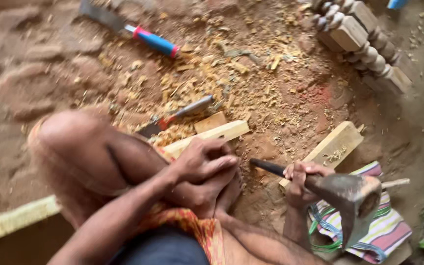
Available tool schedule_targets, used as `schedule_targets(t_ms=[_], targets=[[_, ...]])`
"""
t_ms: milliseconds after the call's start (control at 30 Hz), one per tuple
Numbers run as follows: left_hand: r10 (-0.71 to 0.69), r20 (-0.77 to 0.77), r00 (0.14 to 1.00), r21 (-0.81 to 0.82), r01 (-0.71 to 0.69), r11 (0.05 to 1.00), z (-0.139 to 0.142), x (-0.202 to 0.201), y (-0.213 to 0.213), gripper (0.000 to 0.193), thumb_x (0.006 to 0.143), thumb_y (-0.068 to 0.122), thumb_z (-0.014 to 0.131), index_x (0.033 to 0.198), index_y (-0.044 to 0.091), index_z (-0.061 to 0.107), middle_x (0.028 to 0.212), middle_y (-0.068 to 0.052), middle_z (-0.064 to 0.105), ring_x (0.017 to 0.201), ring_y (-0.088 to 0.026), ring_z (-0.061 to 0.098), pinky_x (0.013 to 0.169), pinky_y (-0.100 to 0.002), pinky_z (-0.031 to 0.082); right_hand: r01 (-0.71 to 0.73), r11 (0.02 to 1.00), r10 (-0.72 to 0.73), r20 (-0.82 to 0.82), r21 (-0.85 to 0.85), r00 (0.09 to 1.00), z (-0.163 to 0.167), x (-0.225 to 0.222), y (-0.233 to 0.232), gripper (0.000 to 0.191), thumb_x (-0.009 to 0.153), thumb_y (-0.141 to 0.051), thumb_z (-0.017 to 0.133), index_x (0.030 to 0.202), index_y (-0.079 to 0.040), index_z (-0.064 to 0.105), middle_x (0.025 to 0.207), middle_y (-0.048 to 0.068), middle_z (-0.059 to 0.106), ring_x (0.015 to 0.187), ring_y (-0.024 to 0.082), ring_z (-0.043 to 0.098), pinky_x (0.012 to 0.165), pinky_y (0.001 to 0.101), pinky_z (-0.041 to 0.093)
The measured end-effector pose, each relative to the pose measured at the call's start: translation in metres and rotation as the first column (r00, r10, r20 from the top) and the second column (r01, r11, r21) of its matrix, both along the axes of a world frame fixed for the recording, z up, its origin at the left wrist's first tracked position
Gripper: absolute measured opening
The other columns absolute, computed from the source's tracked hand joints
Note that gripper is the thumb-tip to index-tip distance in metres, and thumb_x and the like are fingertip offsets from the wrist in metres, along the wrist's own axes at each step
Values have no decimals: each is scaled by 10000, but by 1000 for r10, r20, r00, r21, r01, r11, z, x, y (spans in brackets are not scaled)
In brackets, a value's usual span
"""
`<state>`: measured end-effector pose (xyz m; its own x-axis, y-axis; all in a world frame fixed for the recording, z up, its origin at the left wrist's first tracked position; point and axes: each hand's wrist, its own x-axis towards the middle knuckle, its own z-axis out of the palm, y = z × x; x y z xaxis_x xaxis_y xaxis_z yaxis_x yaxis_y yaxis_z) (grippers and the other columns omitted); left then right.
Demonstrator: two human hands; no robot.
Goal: The person sits on the floor and uses a chisel and hammer to carve a rectangular slot into a small wooden plank. They repeatedly position the chisel and strike it with the hammer to remove wood chips.
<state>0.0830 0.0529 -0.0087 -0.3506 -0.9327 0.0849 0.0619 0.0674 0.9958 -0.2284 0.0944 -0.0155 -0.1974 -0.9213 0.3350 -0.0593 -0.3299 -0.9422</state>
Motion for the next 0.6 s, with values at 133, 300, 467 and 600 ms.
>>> schedule_targets(t_ms=[133, 300, 467, 600], targets=[[15, 40, 999, 149, -21, 989, 20, -15, -14, 226, 925, 300, 739, 891, 79, 763, 690, -80, 728, 580, -160, 690, 557, -316, 551, -7, 999, 6, -20, -50, 1000, 14, 9, 2, 270, 1035, 14, 606, 1170, -95, 399, 803, 76, 520, 589, 144, 537, 543, 294, 534], [109, 442, 890, 45, -143, 989, 33, -97, -76, 401, 972, 441, 641, 811, 101, 778, 644, -94, 699, 507, -242, 616, 519, -405, 482, 91, 995, -94, -106, -30, 990, 27, 15, 0, 262, 1076, -1, 590, 1172, -102, 368, 764, 91, 540, 549, 151, 532, 552, 308, 530], [43, 234, 971, -117, -16, 993, 54, -45, -55, 433, 1022, 430, 618, 798, 71, 708, 636, -114, 595, 552, -268, 561, 544, -397, 448, 80, 996, -82, -72, -35, 994, 22, 3, 13, 280, 1060, -10, 612, 1170, -103, 372, 757, 91, 531, 548, 156, 525, 524, 329, 533], [-32, 244, 969, 148, -4, 989, 69, -50, -68, 512, 959, 494, 581, 689, 73, 690, 537, -110, 590, 459, -245, 570, 492, -416, 470, 72, 984, -77, -29, -162, 997, 10, -7, 22, 268, 1032, -39, 613, 1158, -113, 388, 757, 72, 554, 512, 154, 535, 495, 321, 531]])
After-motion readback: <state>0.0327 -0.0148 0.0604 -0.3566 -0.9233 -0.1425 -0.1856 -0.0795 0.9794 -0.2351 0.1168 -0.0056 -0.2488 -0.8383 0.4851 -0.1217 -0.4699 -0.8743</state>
